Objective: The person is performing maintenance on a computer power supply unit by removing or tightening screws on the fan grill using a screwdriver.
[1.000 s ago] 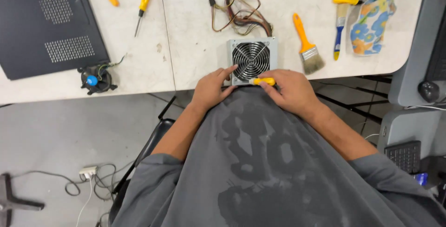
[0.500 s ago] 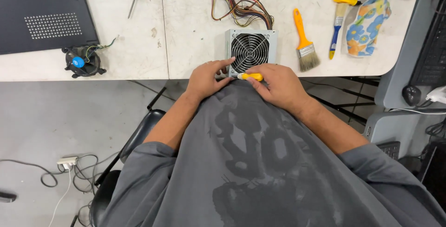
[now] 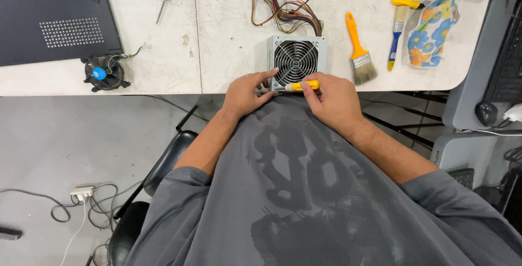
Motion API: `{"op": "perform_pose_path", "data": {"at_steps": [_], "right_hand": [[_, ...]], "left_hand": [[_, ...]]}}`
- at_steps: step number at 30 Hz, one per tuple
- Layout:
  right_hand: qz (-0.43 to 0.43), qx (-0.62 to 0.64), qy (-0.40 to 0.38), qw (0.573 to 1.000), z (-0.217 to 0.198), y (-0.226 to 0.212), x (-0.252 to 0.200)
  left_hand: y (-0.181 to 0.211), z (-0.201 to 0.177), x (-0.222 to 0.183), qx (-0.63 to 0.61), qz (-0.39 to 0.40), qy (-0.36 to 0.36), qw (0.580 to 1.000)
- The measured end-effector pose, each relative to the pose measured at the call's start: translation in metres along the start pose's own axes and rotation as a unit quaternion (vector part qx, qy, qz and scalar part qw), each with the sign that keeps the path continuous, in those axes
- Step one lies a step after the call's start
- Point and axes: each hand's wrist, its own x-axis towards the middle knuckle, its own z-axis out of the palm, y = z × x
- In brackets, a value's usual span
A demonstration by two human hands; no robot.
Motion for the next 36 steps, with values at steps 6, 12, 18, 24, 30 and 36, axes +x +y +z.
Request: {"op": "perform_pose_path", "data": {"at_steps": [6, 12, 18, 24, 30, 36], "right_hand": [[-0.041, -0.028, -0.013, 0.999, -0.002, -0.009, 0.003], [-0.041, -0.110, -0.161, 0.980, -0.021, -0.050, 0.016], [-0.147, -0.156, -0.204, 0.955, -0.016, -0.044, 0.025], [-0.200, -0.256, -0.226, 0.918, -0.022, -0.046, 0.038], [-0.331, -0.294, -0.196, 0.875, -0.005, -0.042, 0.033], [-0.231, -0.269, -0.194, 0.915, -0.020, -0.048, 0.037]], "left_hand": [[0.000, 0.001, 0.000, -0.010, -0.005, -0.002, 1.000], [-0.003, 0.003, 0.001, -0.009, -0.005, -0.014, 1.000], [-0.005, 0.004, 0.001, -0.014, -0.006, -0.012, 1.000], [-0.009, 0.006, 0.004, 0.021, 0.012, 0.002, 1.000], [-0.006, 0.004, 0.007, 0.034, -0.008, -0.016, 0.999], [0.004, -0.005, 0.006, 0.039, -0.026, -0.029, 0.998]]}}
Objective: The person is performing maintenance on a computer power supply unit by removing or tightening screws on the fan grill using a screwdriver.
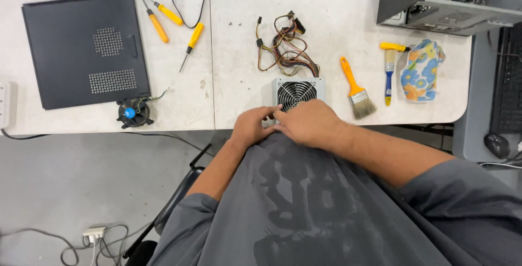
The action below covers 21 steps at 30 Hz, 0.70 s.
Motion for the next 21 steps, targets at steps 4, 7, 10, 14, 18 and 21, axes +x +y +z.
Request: {"op": "perform_pose_path", "data": {"at_steps": [4, 7, 10, 14, 18, 21], "right_hand": [[-0.050, -0.038, 0.010, 0.998, 0.018, 0.000, 0.004], [-0.135, -0.021, 0.014, 0.991, 0.018, 0.002, 0.005], [-0.145, 0.061, -0.012, 0.987, 0.006, 0.001, 0.003], [0.002, 0.041, -0.051, 0.998, -0.010, -0.005, 0.002], [-0.081, 0.018, -0.079, 0.993, -0.007, -0.003, 0.005], [-0.072, 0.055, -0.068, 0.994, -0.016, -0.003, 0.002]], "left_hand": [[0.003, -0.001, -0.001, 0.007, 0.001, 0.005, 1.000], [0.000, 0.003, -0.001, -0.003, -0.019, -0.009, 1.000], [0.001, 0.002, -0.002, 0.015, 0.001, 0.004, 1.000], [0.002, 0.002, -0.004, 0.001, 0.019, 0.028, 0.999], [0.001, 0.003, -0.003, -0.004, 0.026, 0.039, 0.999], [0.008, 0.000, -0.003, 0.007, 0.027, 0.043, 0.999]]}}
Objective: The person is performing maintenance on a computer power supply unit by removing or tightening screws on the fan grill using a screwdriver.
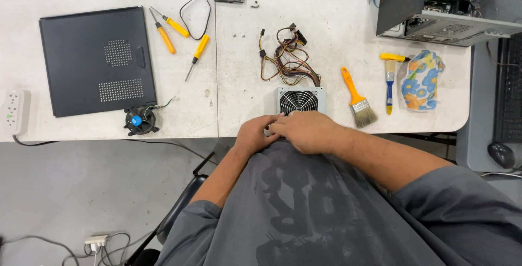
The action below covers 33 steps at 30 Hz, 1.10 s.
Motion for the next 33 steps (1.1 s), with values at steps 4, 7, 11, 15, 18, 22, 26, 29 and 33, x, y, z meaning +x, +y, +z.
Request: {"op": "perform_pose_path", "data": {"at_steps": [4, 7, 11, 15, 18, 22, 26, 29, 33], "right_hand": [[0.105, -0.016, 0.004, 0.994, -0.006, -0.007, -0.004], [0.069, -0.033, 0.019, 0.997, 0.006, -0.003, -0.001], [0.014, -0.034, 0.040, 0.999, 0.017, 0.004, 0.001], [0.113, -0.007, 0.043, 0.993, 0.015, -0.001, -0.002], [0.054, -0.038, 0.029, 0.997, 0.010, -0.005, 0.003], [0.023, -0.014, 0.037, 0.999, 0.016, -0.007, 0.002], [0.113, -0.043, 0.054, 0.991, 0.019, -0.005, -0.002], [0.084, -0.067, 0.061, 0.992, 0.017, -0.006, -0.001], [0.026, -0.048, 0.062, 0.997, -0.010, -0.020, -0.010]], "left_hand": [[0.010, -0.013, -0.003, -0.007, -0.018, -0.025, 1.000], [0.011, -0.014, -0.003, -0.026, -0.011, -0.022, 0.999], [-0.008, 0.003, 0.001, 0.001, -0.005, -0.028, 1.000], [0.001, -0.005, -0.003, -0.015, 0.004, -0.021, 1.000], [0.007, -0.011, -0.002, -0.022, 0.012, -0.013, 1.000], [-0.015, 0.012, 0.001, 0.070, 0.038, -0.008, 0.997], [-0.010, 0.008, -0.003, 0.091, 0.107, 0.037, 0.989], [-0.023, 0.026, -0.001, 0.080, 0.125, 0.062, 0.987], [-0.037, 0.036, -0.003, 0.088, 0.117, 0.064, 0.987]]}}
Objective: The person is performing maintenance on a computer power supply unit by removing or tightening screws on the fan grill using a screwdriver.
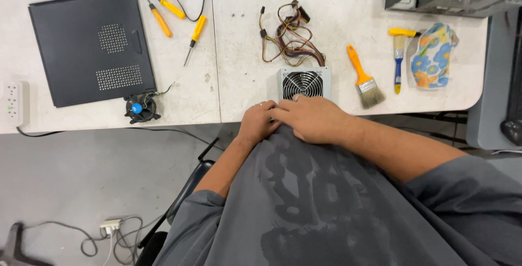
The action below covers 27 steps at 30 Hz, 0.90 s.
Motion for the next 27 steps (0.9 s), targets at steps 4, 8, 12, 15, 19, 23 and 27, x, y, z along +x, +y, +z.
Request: {"op": "perform_pose_path", "data": {"at_steps": [4, 8, 12, 15, 19, 23, 27], "right_hand": [[0.098, 0.028, -0.031, 0.994, 0.025, 0.014, 0.006], [-0.013, -0.064, 0.052, 0.997, 0.051, 0.028, 0.006], [-0.075, -0.108, 0.076, 0.988, 0.066, 0.042, 0.005], [-0.071, -0.085, 0.049, 0.993, 0.052, 0.040, -0.001], [0.053, 0.012, -0.015, 0.998, 0.030, 0.027, -0.006], [0.123, 0.047, 0.016, 0.991, 0.028, 0.013, -0.006], [0.142, 0.151, 0.049, 0.977, 0.039, 0.009, -0.001]], "left_hand": [[0.012, -0.016, 0.006, -0.016, 0.038, 0.005, 0.999], [0.008, -0.008, 0.001, 0.004, 0.037, 0.029, 0.999], [0.009, -0.012, 0.003, -0.013, 0.046, 0.039, 0.998], [0.010, -0.013, 0.003, -0.025, 0.048, 0.041, 0.998], [0.013, -0.017, 0.005, -0.040, 0.062, 0.044, 0.996], [0.013, -0.015, 0.005, -0.004, 0.066, 0.056, 0.996], [0.006, -0.007, 0.002, 0.044, 0.092, 0.025, 0.994]]}}
